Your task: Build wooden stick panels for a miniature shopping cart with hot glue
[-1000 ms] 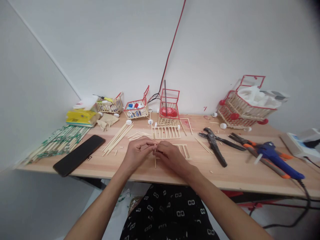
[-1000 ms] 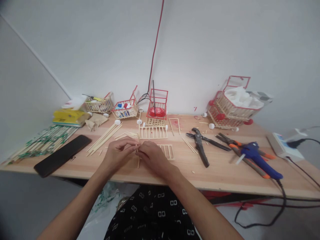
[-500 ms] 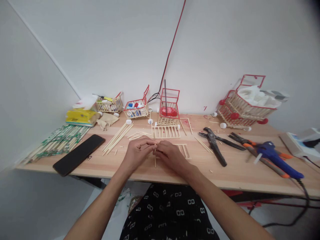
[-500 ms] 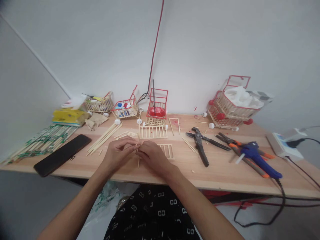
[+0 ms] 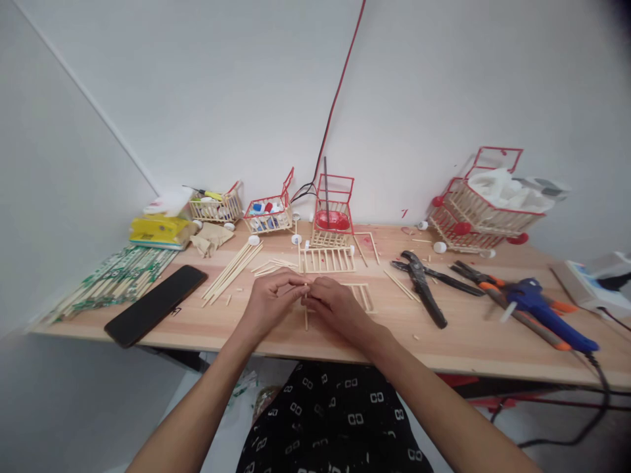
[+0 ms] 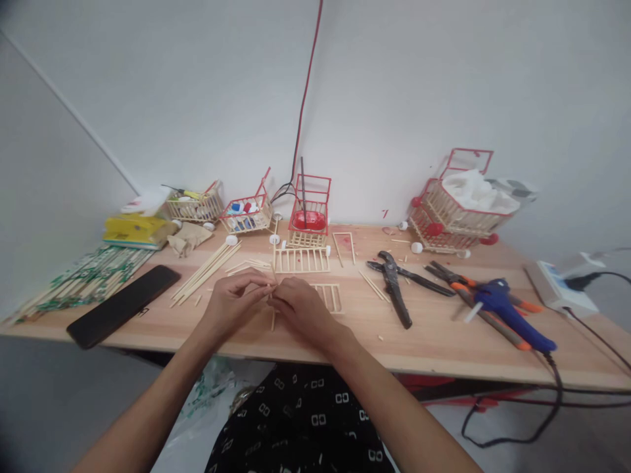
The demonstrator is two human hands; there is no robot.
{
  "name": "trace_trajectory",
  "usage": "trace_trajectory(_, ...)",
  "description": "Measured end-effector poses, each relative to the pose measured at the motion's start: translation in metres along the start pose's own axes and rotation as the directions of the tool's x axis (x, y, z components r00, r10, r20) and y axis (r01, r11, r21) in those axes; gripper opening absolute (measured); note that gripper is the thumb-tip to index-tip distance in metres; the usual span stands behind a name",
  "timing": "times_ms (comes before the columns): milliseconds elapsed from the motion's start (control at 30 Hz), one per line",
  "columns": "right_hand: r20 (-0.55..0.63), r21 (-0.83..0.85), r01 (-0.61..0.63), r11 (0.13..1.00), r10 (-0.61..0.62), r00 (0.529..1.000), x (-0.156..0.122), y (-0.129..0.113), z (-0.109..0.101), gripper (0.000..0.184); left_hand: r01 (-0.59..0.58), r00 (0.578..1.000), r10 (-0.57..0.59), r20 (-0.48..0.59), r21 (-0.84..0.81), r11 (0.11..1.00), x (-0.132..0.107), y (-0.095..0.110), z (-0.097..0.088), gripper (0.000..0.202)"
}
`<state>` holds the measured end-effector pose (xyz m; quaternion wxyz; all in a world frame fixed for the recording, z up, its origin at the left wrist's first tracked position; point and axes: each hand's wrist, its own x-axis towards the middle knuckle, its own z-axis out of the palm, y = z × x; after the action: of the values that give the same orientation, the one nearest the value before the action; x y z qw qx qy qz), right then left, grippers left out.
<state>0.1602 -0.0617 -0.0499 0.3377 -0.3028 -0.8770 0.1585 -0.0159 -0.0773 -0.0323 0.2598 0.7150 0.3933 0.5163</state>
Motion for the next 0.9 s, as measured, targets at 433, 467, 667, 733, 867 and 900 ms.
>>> trace_trajectory(433,-0.003,0.012,-0.01,1.0,0.01,1.0,-0.0005,0.0005,0.0009,0.021,-0.003,1.0,0.003,0.005,-0.006,1.0,-0.0003,-0.0017,0.0,0.005)
trace_trajectory(467,-0.003,0.011,-0.009,1.0,0.009,1.0,-0.0004,0.0006,0.0009,0.022,-0.003,1.0,0.003,0.005,-0.008,1.0,-0.0002,-0.0014,-0.0001,0.005)
trace_trajectory(667,-0.006,0.011,0.007,1.0,-0.007,1.0,-0.0004,0.0004,0.0005,0.02,-0.012,1.0,0.012,0.007,-0.001,1.0,-0.0006,-0.0015,-0.0004,0.004)
trace_trajectory(733,-0.006,0.009,0.005,1.0,-0.005,1.0,-0.0006,0.0004,0.0006,0.02,-0.013,1.0,0.013,0.009,0.002,1.0,-0.0007,-0.0017,-0.0006,0.005)
trace_trajectory(867,0.003,0.003,0.003,1.0,-0.003,1.0,-0.001,0.0008,0.0012,0.019,-0.014,1.0,0.014,0.01,0.005,1.0,-0.0006,-0.0018,-0.0006,0.005)
trace_trajectory(900,0.002,0.0,0.004,1.0,-0.004,1.0,-0.001,0.0009,0.0013,0.02,-0.016,1.0,0.015,0.007,0.005,1.0,-0.0006,-0.0017,-0.0005,0.005)
